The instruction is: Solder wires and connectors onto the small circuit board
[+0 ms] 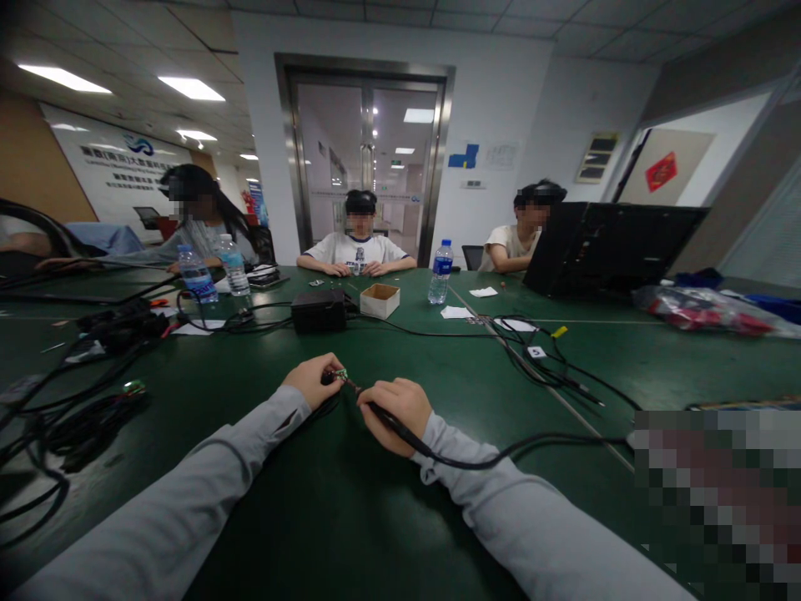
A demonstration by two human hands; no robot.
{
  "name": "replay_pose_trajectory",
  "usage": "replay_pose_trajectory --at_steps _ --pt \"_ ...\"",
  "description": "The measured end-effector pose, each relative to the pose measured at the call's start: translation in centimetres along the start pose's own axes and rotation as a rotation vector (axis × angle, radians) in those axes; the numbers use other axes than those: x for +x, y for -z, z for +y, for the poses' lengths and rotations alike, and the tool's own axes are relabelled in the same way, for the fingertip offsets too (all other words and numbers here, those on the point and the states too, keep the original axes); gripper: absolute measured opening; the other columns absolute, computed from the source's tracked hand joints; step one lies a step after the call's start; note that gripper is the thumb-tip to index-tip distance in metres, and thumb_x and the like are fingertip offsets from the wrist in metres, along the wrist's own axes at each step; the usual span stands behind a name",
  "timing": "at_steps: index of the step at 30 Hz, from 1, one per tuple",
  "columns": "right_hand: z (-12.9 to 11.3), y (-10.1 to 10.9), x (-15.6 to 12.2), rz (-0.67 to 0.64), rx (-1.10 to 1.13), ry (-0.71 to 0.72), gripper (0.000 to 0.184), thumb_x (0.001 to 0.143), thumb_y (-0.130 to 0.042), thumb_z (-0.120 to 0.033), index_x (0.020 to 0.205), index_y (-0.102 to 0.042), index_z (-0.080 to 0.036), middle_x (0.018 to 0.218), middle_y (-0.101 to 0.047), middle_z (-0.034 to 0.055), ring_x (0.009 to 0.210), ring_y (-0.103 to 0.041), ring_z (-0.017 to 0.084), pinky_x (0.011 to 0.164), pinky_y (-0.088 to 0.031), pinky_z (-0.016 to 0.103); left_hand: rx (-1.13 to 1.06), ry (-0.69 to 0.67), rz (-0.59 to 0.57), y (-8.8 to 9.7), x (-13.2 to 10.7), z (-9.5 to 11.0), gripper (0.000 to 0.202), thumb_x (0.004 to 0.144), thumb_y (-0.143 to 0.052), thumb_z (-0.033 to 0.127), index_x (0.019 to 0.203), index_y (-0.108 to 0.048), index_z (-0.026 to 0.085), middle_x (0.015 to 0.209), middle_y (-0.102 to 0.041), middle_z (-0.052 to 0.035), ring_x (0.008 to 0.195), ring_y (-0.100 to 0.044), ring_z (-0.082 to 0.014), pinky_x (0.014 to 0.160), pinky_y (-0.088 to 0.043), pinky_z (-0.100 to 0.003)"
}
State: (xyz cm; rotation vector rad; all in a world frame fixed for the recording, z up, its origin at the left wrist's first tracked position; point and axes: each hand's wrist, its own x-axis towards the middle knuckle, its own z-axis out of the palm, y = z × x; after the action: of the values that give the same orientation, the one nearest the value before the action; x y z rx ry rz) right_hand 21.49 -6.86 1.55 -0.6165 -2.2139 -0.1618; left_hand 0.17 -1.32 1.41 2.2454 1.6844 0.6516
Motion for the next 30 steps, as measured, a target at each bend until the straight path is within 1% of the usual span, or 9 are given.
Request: replay_pose_trajectory --at_steps 11,14,16,18,19,22,25,28,30 --pt "0.2 0.3 0.1 0.061 0.031 -0.104 0.014 0.093 -0.049 -0.02 0.088 -0.062 -0.02 0.073 -0.066 0.0021 0.062 -0.059 0.013 0.062 -0.044 0.025 -0.027 -0.029 -0.001 -0.6 0.5 -0.6 0.015 0.076 -0.062 0.025 0.09 -0.064 0.022 0.097 -0.069 -0.0023 0.09 -0.065 -0.0176 0.082 -0.05 -0.028" --pt "0.4 0.3 0.2 0.069 0.059 -0.136 0.013 0.092 -0.049 -0.02 0.089 -0.062 -0.02 0.075 -0.067 0.0023 0.063 -0.061 0.013 0.062 -0.046 0.024 -0.013 -0.007 -0.06 0.0 0.6 -0.1 0.026 0.079 -0.062 0.032 0.103 -0.063 0.021 0.101 -0.07 -0.0041 0.095 -0.065 -0.0194 0.087 -0.05 -0.03" --pt "0.5 0.3 0.2 0.086 0.071 -0.155 0.013 0.092 -0.049 -0.019 0.089 -0.062 -0.021 0.076 -0.067 0.0022 0.064 -0.062 0.013 0.062 -0.046 0.024 0.038 0.029 -0.093 0.7 0.4 0.6 0.041 0.082 -0.058 0.043 0.117 -0.059 0.021 0.109 -0.069 -0.007 0.105 -0.062 -0.0235 0.094 -0.048 -0.037" --pt "0.6 0.3 0.1 0.104 0.073 -0.174 0.013 0.092 -0.05 -0.02 0.088 -0.062 -0.021 0.076 -0.068 0.0022 0.065 -0.063 0.014 0.063 -0.047 0.024 0.134 0.067 -0.107 1.4 -0.5 1.2 0.058 0.084 -0.052 0.053 0.133 -0.049 0.022 0.126 -0.062 -0.0115 0.12 -0.054 -0.0307 0.102 -0.042 -0.051" --pt "0.6 0.3 0.1 0.107 0.072 -0.183 0.013 0.092 -0.05 -0.02 0.088 -0.062 -0.021 0.077 -0.068 0.0023 0.066 -0.064 0.014 0.063 -0.048 0.024 0.183 0.085 -0.119 1.8 -1.1 1.5 0.067 0.083 -0.05 0.057 0.141 -0.041 0.025 0.137 -0.054 -0.0129 0.129 -0.046 -0.0349 0.103 -0.038 -0.059" --pt "0.7 0.2 0.0 0.088 0.073 -0.2 0.013 0.093 -0.05 -0.021 0.09 -0.063 -0.022 0.078 -0.069 0.0028 0.068 -0.064 0.014 0.064 -0.049 0.025 0.281 0.123 -0.251 2.3 -3.7 1.8 0.08 0.08 -0.048 0.065 0.15 -0.018 0.04 0.159 -0.023 -0.0081 0.142 -0.021 -0.0442 0.101 -0.025 -0.077" --pt "0.9 0.2 -0.1 0.067 0.081 -0.207 0.014 0.093 -0.05 -0.022 0.09 -0.063 -0.022 0.079 -0.068 0.0029 0.069 -0.065 0.015 0.066 -0.05 0.026 0.329 0.093 -0.394 2.6 -6.0 1.0 0.07 0.083 -0.042 0.067 0.147 -0.019 0.051 0.163 -0.004 0.001 0.145 -0.007 -0.045 0.101 -0.018 -0.08" --pt "0.8 0.2 0.0 0.065 0.082 -0.21 0.013 0.093 -0.05 -0.022 0.09 -0.063 -0.021 0.079 -0.068 0.003 0.069 -0.065 0.014 0.066 -0.05 0.025 0.361 0.057 -0.391 3.3 -6.7 -1.1 0.059 0.088 -0.032 0.063 0.145 -0.022 0.052 0.162 -0.003 0.004 0.147 -0.006 -0.0415 0.103 -0.018 -0.078" --pt "0.7 0.3 0.0 0.066 0.084 -0.206 0.013 0.093 -0.05 -0.022 0.09 -0.063 -0.021 0.079 -0.069 0.0032 0.068 -0.064 0.014 0.065 -0.05 0.025 0.389 0.095 -0.368 4.0 -6.2 -3.3 0.056 0.091 -0.03 0.059 0.145 -0.024 0.051 0.162 -0.006 0.0048 0.147 -0.009 -0.04 0.104 -0.021 -0.076"
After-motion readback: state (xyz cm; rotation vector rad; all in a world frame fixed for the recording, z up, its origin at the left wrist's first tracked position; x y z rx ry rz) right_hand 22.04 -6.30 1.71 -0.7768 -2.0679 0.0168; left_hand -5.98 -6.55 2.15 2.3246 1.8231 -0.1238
